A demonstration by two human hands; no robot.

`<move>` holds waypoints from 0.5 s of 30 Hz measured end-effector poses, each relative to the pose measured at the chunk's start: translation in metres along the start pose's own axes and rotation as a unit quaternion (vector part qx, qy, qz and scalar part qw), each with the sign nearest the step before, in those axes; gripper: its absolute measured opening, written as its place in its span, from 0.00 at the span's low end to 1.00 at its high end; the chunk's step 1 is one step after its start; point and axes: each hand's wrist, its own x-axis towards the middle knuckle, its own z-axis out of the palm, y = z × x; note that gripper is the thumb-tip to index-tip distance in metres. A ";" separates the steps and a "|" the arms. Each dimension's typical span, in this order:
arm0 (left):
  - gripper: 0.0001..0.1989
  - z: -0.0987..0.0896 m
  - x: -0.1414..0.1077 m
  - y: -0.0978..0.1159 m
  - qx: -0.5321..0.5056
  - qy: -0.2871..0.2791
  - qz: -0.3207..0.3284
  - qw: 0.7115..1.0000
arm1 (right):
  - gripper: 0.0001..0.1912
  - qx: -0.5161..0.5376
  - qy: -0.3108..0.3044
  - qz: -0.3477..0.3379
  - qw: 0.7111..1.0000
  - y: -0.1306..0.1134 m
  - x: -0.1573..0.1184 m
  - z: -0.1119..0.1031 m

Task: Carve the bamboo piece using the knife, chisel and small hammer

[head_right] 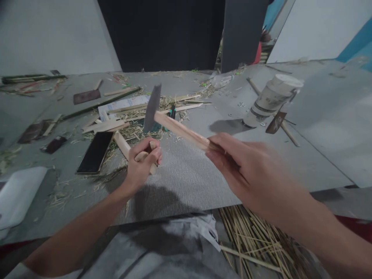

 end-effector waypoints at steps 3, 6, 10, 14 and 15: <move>0.13 0.001 -0.001 0.001 -0.010 -0.005 -0.021 1.000 | 0.08 -0.010 -0.001 -0.004 1.000 0.003 -0.002 0.001; 0.14 0.002 -0.002 0.000 -0.008 -0.005 -0.031 0.999 | 0.08 -0.017 0.019 0.001 1.000 0.003 -0.002 0.000; 0.15 0.002 -0.003 -0.002 -0.007 -0.012 -0.030 0.999 | 0.08 -0.010 0.005 -0.007 1.000 0.002 -0.003 -0.001; 0.15 0.002 -0.003 -0.006 -0.013 -0.013 -0.019 1.000 | 0.06 -0.025 0.027 0.024 0.999 0.002 -0.008 0.002; 0.16 0.002 -0.003 -0.007 -0.017 -0.015 -0.015 1.000 | 0.06 -0.027 0.039 0.026 0.999 0.003 -0.009 0.002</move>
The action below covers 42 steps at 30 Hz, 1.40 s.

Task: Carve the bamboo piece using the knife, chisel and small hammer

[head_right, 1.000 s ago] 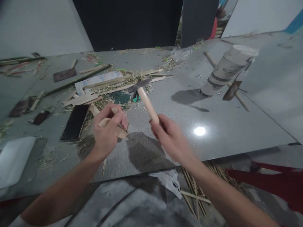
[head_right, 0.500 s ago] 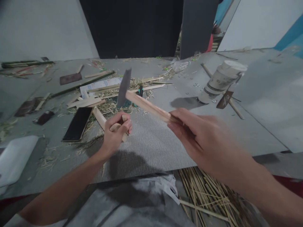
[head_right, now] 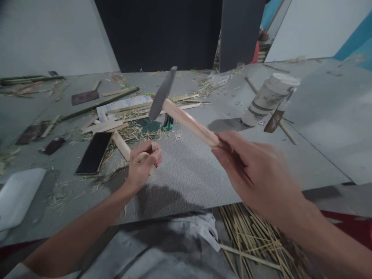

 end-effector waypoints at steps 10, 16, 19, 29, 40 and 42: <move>0.16 0.000 -0.002 -0.004 -0.002 0.015 0.003 1.000 | 0.11 0.010 -0.041 -0.022 0.999 -0.005 -0.007 0.004; 0.15 0.000 -0.003 -0.006 -0.001 0.025 -0.001 1.000 | 0.12 0.028 -0.037 -0.010 0.999 -0.006 -0.009 0.009; 0.14 0.001 -0.003 -0.005 -0.006 0.031 -0.007 0.999 | 0.12 0.025 -0.080 -0.026 0.996 -0.006 -0.009 0.009; 0.13 -0.001 -0.004 -0.005 0.013 0.023 -0.005 1.000 | 0.12 0.005 -0.029 -0.002 1.000 -0.006 -0.014 0.005; 0.13 -0.001 -0.004 -0.009 -0.009 0.022 -0.010 1.000 | 0.12 -0.016 -0.071 -0.020 0.997 -0.008 -0.010 -0.001; 0.13 -0.001 -0.004 -0.010 -0.016 0.026 -0.011 0.999 | 0.12 -0.016 -0.078 -0.020 0.997 -0.009 -0.011 0.000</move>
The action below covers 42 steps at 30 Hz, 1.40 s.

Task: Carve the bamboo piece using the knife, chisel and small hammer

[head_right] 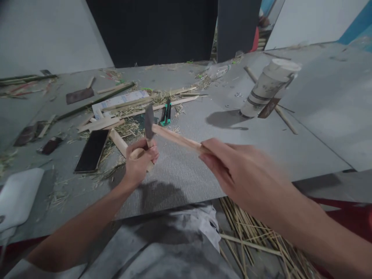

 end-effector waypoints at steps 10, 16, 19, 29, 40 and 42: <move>0.13 0.000 -0.002 0.000 0.001 0.001 -0.005 1.000 | 0.13 0.028 0.048 0.036 0.998 0.000 -0.001 0.005; 0.14 0.000 -0.003 0.001 -0.014 -0.003 -0.009 1.000 | 0.12 0.025 0.013 0.018 0.999 0.000 -0.003 0.007; 0.15 -0.001 -0.003 0.002 -0.006 -0.008 -0.004 1.000 | 0.12 0.028 0.052 0.036 0.998 0.001 -0.002 0.008; 0.16 0.003 -0.005 -0.010 -0.018 0.054 -0.044 0.997 | 0.12 0.032 -0.030 0.003 0.999 0.003 0.000 0.016; 0.20 0.004 0.007 0.001 -0.118 0.030 -0.088 0.989 | 0.11 0.013 0.074 0.118 0.990 0.023 0.010 -0.002; 0.21 0.002 0.014 0.010 -0.172 0.034 -0.101 0.979 | 0.12 0.011 0.028 0.136 0.990 0.037 0.015 0.020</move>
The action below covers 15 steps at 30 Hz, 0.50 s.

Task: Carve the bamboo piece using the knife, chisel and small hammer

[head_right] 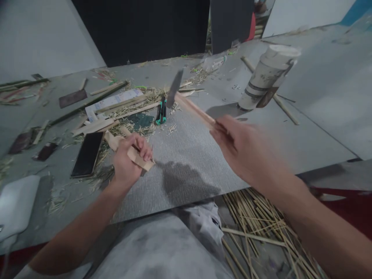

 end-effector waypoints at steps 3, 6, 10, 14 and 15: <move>0.22 0.000 0.004 0.012 -0.048 -0.013 -0.025 0.998 | 0.13 -0.002 -0.026 -0.010 1.000 0.016 0.009 0.040; 0.23 -0.002 0.004 0.016 -0.061 -0.011 -0.032 0.998 | 0.15 0.001 -0.061 -0.013 0.998 0.020 0.014 0.068; 0.21 -0.003 0.005 0.013 -0.048 0.009 -0.034 0.998 | 0.16 0.017 -0.068 -0.017 0.997 0.010 0.021 0.073; 0.22 -0.004 0.005 0.008 -0.031 0.028 -0.022 0.999 | 0.12 0.055 -0.047 -0.010 0.997 -0.001 0.029 0.065; 0.23 -0.004 0.005 0.006 -0.023 0.025 -0.015 0.999 | 0.12 0.070 -0.046 -0.012 0.996 -0.002 0.030 0.062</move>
